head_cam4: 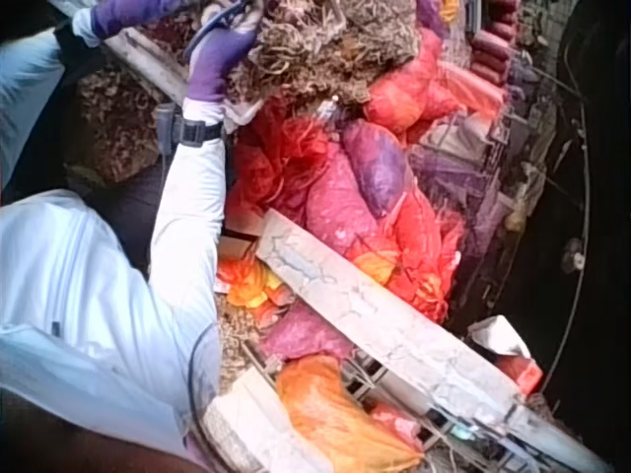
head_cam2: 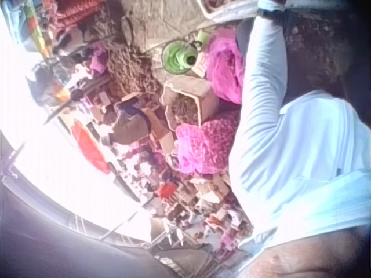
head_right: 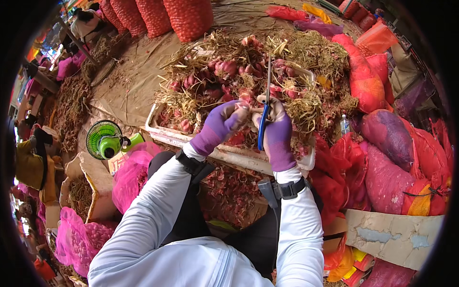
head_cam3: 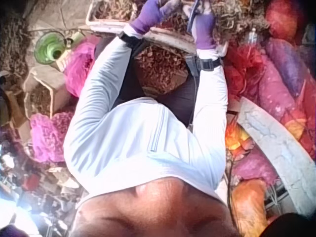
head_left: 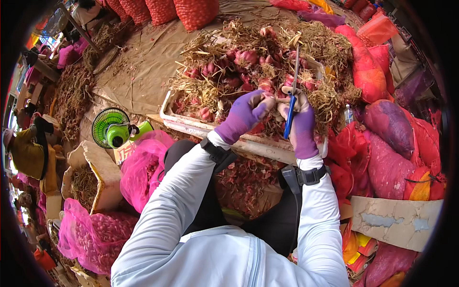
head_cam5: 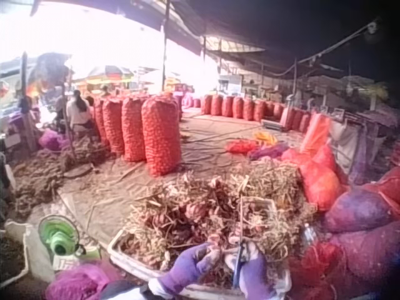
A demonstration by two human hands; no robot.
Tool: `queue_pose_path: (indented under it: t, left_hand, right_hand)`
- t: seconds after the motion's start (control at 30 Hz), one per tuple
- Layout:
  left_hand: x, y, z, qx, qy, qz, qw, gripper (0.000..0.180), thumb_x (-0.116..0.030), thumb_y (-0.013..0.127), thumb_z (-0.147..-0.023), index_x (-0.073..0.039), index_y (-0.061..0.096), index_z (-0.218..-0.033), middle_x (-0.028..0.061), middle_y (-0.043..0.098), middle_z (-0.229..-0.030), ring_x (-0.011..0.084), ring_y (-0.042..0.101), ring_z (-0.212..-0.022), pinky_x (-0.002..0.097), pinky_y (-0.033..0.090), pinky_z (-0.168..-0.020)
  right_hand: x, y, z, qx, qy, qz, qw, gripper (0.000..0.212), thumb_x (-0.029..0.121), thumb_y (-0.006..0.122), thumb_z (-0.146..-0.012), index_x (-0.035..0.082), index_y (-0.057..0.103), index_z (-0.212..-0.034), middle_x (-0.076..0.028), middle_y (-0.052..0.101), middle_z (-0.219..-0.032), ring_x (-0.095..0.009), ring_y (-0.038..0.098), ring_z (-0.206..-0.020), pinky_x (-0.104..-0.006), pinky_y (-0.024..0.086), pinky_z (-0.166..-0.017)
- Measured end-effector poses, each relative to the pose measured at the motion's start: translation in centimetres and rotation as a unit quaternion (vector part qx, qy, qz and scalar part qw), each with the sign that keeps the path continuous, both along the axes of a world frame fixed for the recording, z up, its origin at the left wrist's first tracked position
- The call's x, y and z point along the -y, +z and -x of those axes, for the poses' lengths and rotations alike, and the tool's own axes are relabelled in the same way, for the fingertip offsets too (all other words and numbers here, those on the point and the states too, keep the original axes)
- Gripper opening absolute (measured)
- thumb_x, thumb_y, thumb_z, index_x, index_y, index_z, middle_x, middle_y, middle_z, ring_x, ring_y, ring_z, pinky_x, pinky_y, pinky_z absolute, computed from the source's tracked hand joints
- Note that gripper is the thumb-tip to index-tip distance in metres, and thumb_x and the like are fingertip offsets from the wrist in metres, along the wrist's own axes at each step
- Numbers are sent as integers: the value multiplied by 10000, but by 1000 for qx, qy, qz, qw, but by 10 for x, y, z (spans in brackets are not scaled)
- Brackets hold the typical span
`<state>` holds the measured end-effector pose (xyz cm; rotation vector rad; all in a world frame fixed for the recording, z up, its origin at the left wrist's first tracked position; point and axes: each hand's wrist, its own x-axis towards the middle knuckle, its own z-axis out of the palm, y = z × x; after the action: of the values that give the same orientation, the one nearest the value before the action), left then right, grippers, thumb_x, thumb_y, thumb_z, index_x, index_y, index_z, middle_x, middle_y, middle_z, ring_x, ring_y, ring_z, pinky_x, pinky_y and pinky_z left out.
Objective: Trim the roots and dried tops from red onions using scissors.
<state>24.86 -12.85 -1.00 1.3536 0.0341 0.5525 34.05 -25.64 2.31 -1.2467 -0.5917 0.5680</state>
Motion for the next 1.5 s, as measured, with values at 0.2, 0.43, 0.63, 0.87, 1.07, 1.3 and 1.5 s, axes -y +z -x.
queue_pose_path:
  t: [0.2,0.43,0.63,0.87,1.07,1.3,1.5]
  left_hand:
    - [-12,14,10,-98,10,23,995,576,-582,375,-924,-50,591,-967,1,541,-664,89,523,-586,228,416,-540]
    - [-41,-14,5,-75,80,301,947,519,-613,382,-905,-118,537,-932,-8,475,-616,110,470,-528,242,428,-511]
    - [-10,6,5,-129,162,218,954,461,-544,405,-936,-102,521,-874,-34,487,-710,78,485,-583,210,439,-555]
    - [-14,-1,5,-129,108,231,958,527,-548,419,-929,-58,517,-1096,42,611,-917,122,596,-732,250,499,-667]
    - [-23,-1,9,-151,45,284,946,526,-599,461,-886,-88,512,-1001,9,466,-618,123,446,-504,291,370,-461]
    - [-20,-5,7,-125,166,117,971,510,-580,445,-904,-93,559,-1006,6,428,-592,117,405,-471,252,329,-425]
    - [-12,-3,8,-169,137,185,958,504,-523,346,-959,-71,497,-795,-8,449,-598,87,352,-446,238,282,-421]
  right_hand:
    - [1,18,15,27,-13,4,1000,422,1,632,-809,68,486,-1199,-49,602,-935,-130,614,-751,-233,509,-643]
    - [-4,15,28,532,-28,258,806,801,430,814,-605,19,450,-1187,-199,590,-942,-374,582,-878,-437,465,-765]
    - [-10,-6,30,494,-40,332,803,789,420,813,-606,35,449,-1191,-221,587,-997,-403,569,-911,-466,455,-771]
    - [-8,-8,28,475,-53,350,805,499,344,758,-706,48,539,-1043,-186,611,-785,-394,594,-721,-444,465,-621]
    - [-8,-9,23,378,-37,360,852,429,390,731,-741,35,560,-911,-163,583,-653,-358,595,-621,-418,455,-564]
    - [-3,-13,17,422,-11,379,823,718,439,747,-700,17,418,-1178,-146,622,-809,-344,625,-720,-419,497,-650]
    - [-13,-12,29,513,-31,446,733,572,329,709,-728,69,421,-1149,-223,584,-989,-375,592,-913,-450,493,-751]
